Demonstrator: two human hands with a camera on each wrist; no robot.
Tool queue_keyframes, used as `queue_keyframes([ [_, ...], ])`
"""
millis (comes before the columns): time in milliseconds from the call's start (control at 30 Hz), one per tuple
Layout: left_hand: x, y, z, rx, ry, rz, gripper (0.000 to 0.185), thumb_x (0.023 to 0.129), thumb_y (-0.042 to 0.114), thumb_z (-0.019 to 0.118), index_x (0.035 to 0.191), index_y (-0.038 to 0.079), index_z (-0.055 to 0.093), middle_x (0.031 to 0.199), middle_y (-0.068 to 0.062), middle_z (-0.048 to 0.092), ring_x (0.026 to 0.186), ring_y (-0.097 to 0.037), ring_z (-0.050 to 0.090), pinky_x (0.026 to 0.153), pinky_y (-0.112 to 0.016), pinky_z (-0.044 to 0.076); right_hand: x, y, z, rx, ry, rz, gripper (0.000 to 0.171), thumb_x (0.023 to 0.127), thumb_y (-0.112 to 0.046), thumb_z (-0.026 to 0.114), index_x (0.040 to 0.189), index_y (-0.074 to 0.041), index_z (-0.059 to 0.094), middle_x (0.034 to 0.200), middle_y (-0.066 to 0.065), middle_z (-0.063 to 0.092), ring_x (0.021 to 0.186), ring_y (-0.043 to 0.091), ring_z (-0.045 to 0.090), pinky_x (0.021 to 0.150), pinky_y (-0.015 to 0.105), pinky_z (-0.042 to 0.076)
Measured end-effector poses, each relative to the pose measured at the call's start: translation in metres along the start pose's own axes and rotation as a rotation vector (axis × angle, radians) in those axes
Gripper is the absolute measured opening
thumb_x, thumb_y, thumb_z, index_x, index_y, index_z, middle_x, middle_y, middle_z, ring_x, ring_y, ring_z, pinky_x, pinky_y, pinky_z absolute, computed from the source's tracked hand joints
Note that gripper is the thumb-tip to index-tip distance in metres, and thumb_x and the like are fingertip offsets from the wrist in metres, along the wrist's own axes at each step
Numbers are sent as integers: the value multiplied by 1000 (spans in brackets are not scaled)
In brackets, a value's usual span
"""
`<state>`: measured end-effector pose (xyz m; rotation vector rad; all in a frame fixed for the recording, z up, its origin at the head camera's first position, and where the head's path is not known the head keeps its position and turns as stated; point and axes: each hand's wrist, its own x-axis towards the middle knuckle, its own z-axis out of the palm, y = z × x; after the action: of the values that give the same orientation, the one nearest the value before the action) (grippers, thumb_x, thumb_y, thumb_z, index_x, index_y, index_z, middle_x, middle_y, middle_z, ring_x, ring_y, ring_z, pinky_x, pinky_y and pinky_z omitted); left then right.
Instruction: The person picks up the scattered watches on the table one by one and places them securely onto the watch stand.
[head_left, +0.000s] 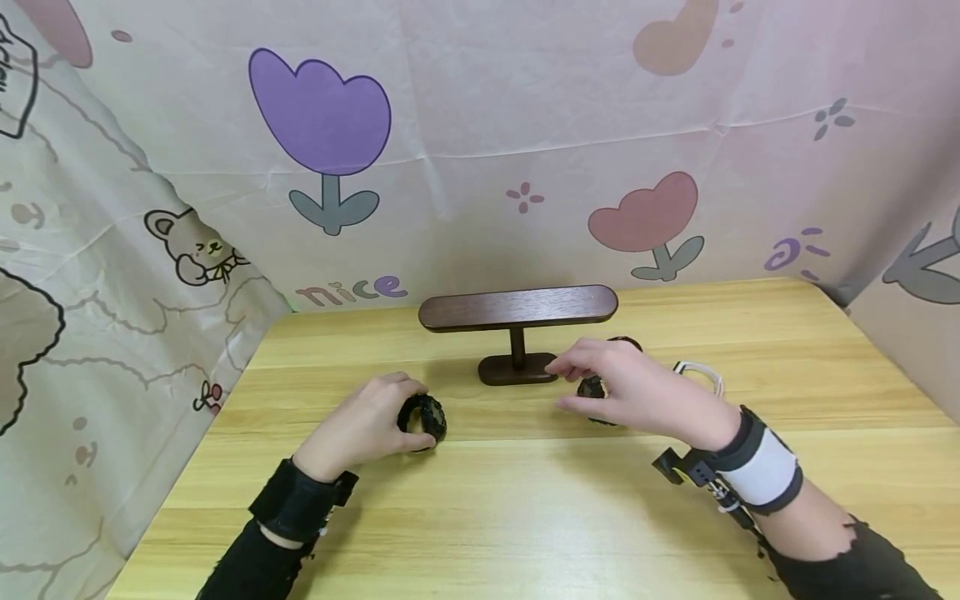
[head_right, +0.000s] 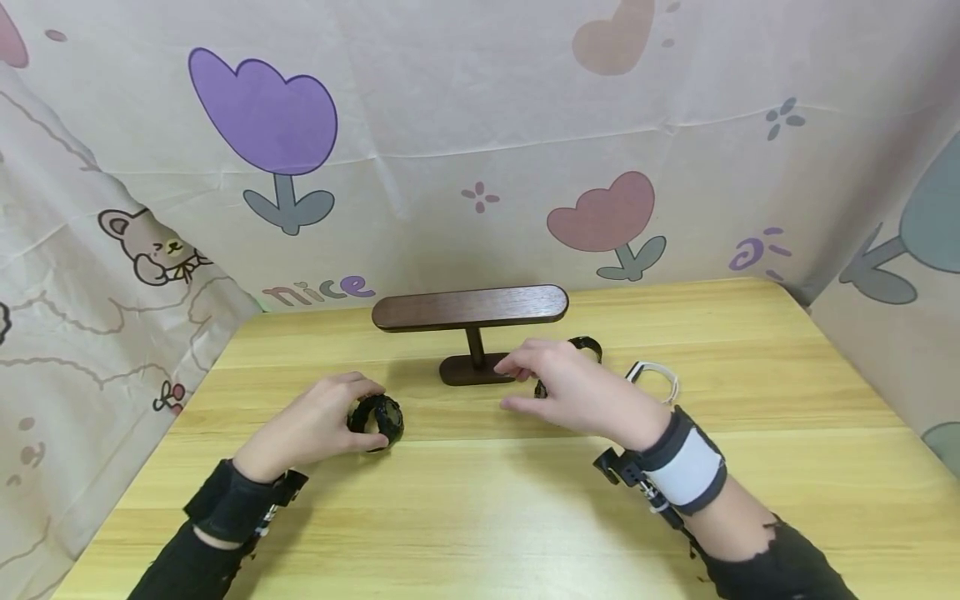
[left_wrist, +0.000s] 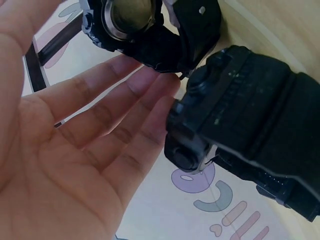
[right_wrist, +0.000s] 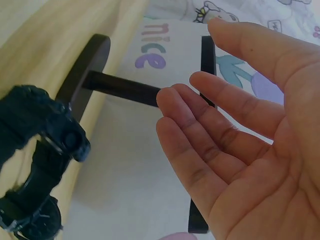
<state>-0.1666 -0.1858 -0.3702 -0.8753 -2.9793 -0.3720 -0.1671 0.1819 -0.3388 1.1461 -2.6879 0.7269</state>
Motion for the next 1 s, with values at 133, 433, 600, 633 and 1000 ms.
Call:
queue_keyframes([
  [133, 0, 0, 0, 1, 10, 11, 62, 79, 34, 96, 125, -1, 74, 112, -10, 76, 99, -23, 74, 90, -41, 65, 1, -2, 6, -4, -20, 3, 30, 95, -23, 83, 122, -12, 78, 112, -4, 76, 101, 12, 72, 89, 35, 63],
  [433, 0, 3, -1, -17, 47, 26, 56, 77, 33, 97, 118, 3, 74, 108, -7, 76, 95, -21, 73, 84, -38, 65, 3, -8, 13, 16, -61, 1, 31, 95, -25, 83, 122, -11, 78, 111, -3, 74, 98, 10, 69, 83, 32, 63],
  [600, -1, 6, -4, -33, 109, 60, 57, 76, 35, 98, 117, 5, 74, 109, -6, 77, 96, -20, 74, 85, -38, 65, 3, -12, 15, 24, -69, -14, 30, 96, -25, 82, 122, -11, 77, 116, 1, 76, 93, 6, 65, 77, 27, 60],
  [633, -1, 7, -5, -36, 124, 71, 57, 75, 36, 98, 117, 5, 74, 109, -6, 78, 96, -20, 75, 86, -38, 66, 3, -13, 15, 25, -73, -11, 30, 97, -26, 81, 122, -11, 77, 117, 1, 76, 92, 5, 64, 77, 26, 60],
  [1000, -4, 24, -15, -67, 237, 169, 62, 73, 38, 100, 120, 8, 73, 111, -2, 77, 97, -16, 75, 87, -37, 66, 4, -19, 18, 77, -79, -35, 31, 97, -23, 81, 124, -9, 76, 114, 3, 75, 78, -4, 55, 69, 19, 57],
])
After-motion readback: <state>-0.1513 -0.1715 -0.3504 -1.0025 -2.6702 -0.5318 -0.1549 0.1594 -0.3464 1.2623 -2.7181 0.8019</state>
